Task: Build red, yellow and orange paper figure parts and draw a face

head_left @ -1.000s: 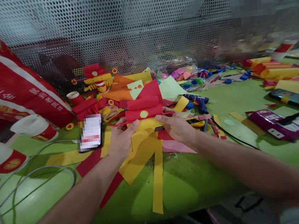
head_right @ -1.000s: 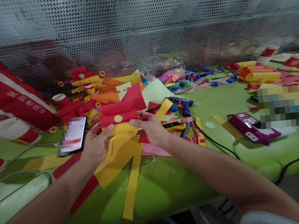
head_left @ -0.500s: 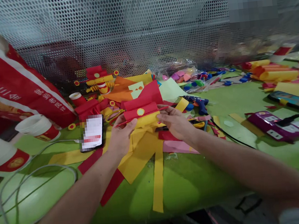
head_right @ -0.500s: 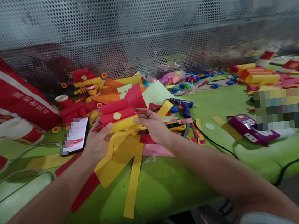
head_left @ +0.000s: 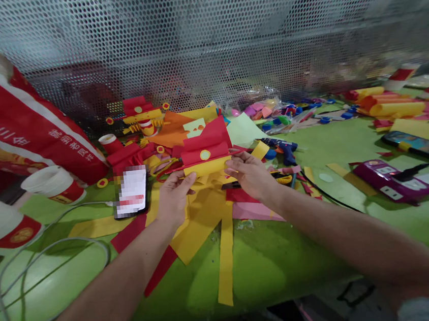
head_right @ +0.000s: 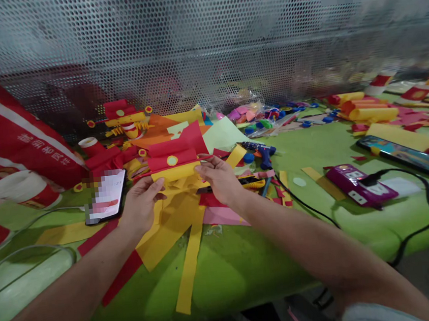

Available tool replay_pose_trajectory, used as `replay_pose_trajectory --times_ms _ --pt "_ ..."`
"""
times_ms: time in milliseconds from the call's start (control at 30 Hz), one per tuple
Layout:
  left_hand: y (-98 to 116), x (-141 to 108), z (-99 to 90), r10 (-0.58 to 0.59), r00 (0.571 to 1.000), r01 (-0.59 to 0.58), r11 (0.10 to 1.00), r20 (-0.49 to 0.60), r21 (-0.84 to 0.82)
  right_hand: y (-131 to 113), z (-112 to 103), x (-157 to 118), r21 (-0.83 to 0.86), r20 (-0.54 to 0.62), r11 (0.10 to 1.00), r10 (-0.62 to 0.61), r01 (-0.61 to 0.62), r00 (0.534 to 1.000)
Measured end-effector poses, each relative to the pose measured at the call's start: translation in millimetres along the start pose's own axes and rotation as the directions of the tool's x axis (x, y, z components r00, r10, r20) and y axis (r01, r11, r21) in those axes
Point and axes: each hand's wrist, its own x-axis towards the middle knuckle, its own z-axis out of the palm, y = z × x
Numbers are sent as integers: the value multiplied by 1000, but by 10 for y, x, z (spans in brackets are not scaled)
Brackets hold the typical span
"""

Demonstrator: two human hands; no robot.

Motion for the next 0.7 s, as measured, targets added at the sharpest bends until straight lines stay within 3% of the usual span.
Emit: replay_pose_trajectory --times_ms 267,433,700 --pt "-40 147 -68 41 999 -40 996 18 -79 6 -71 48 -90 28 995 52 -49 998" --pt "-6 269 -143 93 995 -97 988 -41 -121 -24 -178 130 -221 -49 975 -17 5 999" --pt "10 378 -242 94 993 -105 981 -75 -161 -81 -189 151 -329 -4 940 -97 90 995"
